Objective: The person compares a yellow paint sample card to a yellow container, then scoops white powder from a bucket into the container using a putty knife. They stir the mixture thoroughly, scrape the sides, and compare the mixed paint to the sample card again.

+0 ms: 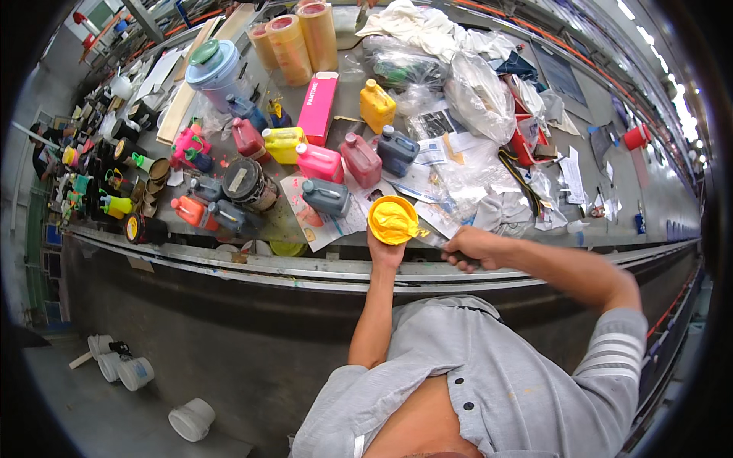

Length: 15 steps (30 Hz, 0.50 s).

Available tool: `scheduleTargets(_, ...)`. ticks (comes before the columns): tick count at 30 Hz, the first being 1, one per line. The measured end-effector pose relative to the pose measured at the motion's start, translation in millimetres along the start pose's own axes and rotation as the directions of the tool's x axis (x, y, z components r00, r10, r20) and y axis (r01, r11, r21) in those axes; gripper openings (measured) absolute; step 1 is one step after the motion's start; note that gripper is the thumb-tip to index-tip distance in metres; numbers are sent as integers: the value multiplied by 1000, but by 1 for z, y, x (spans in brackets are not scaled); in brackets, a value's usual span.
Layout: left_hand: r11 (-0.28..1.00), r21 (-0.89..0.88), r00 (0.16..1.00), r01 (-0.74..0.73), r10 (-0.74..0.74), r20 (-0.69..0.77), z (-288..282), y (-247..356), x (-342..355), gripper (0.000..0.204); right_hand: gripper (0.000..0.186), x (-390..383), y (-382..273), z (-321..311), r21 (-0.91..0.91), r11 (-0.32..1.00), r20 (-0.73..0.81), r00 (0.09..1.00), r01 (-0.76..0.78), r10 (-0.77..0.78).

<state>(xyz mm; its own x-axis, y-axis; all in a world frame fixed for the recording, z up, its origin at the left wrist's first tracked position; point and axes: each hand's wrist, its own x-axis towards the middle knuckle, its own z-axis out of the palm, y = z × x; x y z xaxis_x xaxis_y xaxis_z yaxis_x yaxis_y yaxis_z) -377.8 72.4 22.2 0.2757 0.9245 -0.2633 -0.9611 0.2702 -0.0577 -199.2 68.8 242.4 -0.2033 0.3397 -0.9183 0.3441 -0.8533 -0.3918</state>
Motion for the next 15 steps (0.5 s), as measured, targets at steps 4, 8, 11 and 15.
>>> scheduleTargets(4, 995, 87, 984, -47, 61, -169, -22, -1, -5, 54, 21, 9, 20, 26, 318, 946, 5, 998, 60, -65)
scheduleTargets(8, 959, 254, 939, -124, 196, -281, -55, 6, 8, 47, 24, 34, 39, 33, 375, 901, -27, 974, 219, -226)
scheduleTargets(11, 697, 712, 792, 87, 385, -474, -48, 27, -16, 28, 23, 61, 54, 32, 532, 823, -113, 979, 202, -167)
scheduleTargets(15, 629, 771, 711, 96, 499, -496, -29, 57, -72, 28, 23, 78, 86, 39, 504, 837, -159, 975, 214, -154)
